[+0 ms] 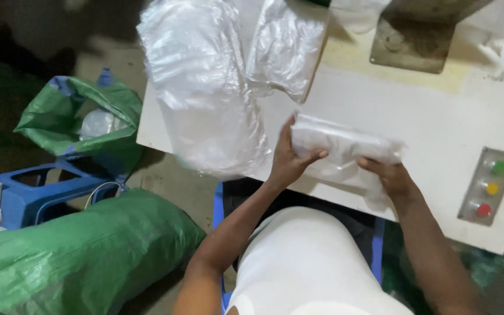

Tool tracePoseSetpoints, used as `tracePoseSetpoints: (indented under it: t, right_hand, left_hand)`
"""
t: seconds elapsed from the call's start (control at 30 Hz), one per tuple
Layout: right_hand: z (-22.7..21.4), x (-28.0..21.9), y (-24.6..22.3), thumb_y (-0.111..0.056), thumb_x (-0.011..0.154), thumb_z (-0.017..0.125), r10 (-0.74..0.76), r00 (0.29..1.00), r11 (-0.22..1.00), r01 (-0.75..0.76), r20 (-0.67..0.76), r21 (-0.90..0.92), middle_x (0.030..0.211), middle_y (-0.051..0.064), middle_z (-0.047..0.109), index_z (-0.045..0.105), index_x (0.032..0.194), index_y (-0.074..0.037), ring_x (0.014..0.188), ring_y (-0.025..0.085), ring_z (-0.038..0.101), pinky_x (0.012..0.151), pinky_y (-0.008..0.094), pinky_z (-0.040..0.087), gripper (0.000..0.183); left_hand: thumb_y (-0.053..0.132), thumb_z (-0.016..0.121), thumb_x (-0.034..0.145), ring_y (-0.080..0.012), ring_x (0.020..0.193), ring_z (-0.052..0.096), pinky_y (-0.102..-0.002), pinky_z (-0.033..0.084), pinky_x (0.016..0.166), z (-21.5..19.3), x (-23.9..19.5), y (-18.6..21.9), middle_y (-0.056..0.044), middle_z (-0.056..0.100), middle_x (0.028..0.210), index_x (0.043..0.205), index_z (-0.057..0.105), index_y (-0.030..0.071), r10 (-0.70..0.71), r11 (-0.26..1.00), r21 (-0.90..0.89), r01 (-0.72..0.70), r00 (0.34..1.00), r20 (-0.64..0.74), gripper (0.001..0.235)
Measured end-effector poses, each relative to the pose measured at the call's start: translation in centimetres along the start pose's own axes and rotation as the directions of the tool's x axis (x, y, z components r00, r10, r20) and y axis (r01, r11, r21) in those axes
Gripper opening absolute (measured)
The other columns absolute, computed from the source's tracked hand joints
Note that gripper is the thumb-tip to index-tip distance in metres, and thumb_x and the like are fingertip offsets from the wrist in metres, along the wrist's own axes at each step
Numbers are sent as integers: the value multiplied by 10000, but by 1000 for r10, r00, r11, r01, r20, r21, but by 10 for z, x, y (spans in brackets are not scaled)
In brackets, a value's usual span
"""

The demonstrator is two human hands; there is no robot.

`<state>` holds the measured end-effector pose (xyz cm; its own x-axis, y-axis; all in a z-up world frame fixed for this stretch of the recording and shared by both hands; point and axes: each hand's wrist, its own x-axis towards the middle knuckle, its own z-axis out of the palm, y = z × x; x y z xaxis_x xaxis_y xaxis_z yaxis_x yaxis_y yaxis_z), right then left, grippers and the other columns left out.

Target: Folding and stacking plastic bags at a factory workstation

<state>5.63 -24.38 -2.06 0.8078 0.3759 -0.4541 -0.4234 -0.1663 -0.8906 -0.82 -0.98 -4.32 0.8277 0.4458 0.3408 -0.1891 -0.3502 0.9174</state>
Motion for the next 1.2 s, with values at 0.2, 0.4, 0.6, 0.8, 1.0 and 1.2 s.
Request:
tracePoseSetpoints:
  t: [0.2, 0.4, 0.6, 0.8, 1.0, 1.2]
  right_hand:
    - [20, -29, -7, -151, 789, 857, -124, 965, 885, 212, 229, -415, 1163, 373, 695, 697, 1130, 132, 1134, 482, 672, 982, 601, 524, 471]
    - [2, -18, 10, -237, 685, 868, -570, 770, 801, 444, 286, 402, 1394, 435, 560, 684, 1083, 135, 1353, 493, 558, 1106, 562, 436, 575]
    - [8, -29, 22, -374, 644, 883, -547, 826, 798, 464, 137, 384, 1386, 419, 573, 669, 1131, 130, 1304, 418, 609, 1067, 567, 467, 733]
    - [-79, -49, 89, -127, 875, 867, -370, 826, 903, 211, -426, -375, 1115, 338, 682, 681, 1183, 120, 1108, 441, 648, 1053, 554, 468, 437]
    - [-131, -107, 42, -240, 755, 896, 66, 275, 984, 143, -959, 109, 1204, -74, 751, 761, 1206, -150, 1066, 76, 713, 1009, 219, 595, 479]
    - [-66, -130, 0, -43, 1053, 621, -807, 428, 579, 707, -407, -406, 1290, 188, 642, 610, 1244, -5, 1295, 419, 639, 1270, 561, 529, 195]
  left_hand:
    - [105, 957, 675, -123, 680, 666, -271, 537, 606, -69, 1, 15, -80, 727, 740, 944, 722, 35, -500, 728, -285, 624, 767, 402, 364]
    - [241, 968, 757, -116, 598, 678, -234, 511, 525, -177, 28, -20, -1, 738, 748, 937, 720, 171, -302, 847, 239, 474, 801, -518, 314]
    - [148, 664, 1031, -221, 846, 596, -350, 455, 763, -140, 55, 33, -29, 602, 953, 855, 599, 122, 125, 608, 794, 5, 987, -103, 190]
    - [257, 448, 1104, -582, 1205, 562, -592, 447, 997, -18, 57, 108, -322, 615, 1325, 1014, 563, -13, -126, 982, -85, 171, 915, 384, 307]
    - [298, 509, 1118, -412, 1417, 479, -555, 318, 1242, 44, 45, 75, -261, 491, 1526, 1379, 588, -100, 16, -204, -455, 867, 468, 884, 482]
    - [680, 447, 933, -505, 1368, 464, -608, 337, 1179, 24, 12, 54, -422, 444, 1456, 1498, 353, -141, -592, -406, -542, 736, 240, 770, 1001]
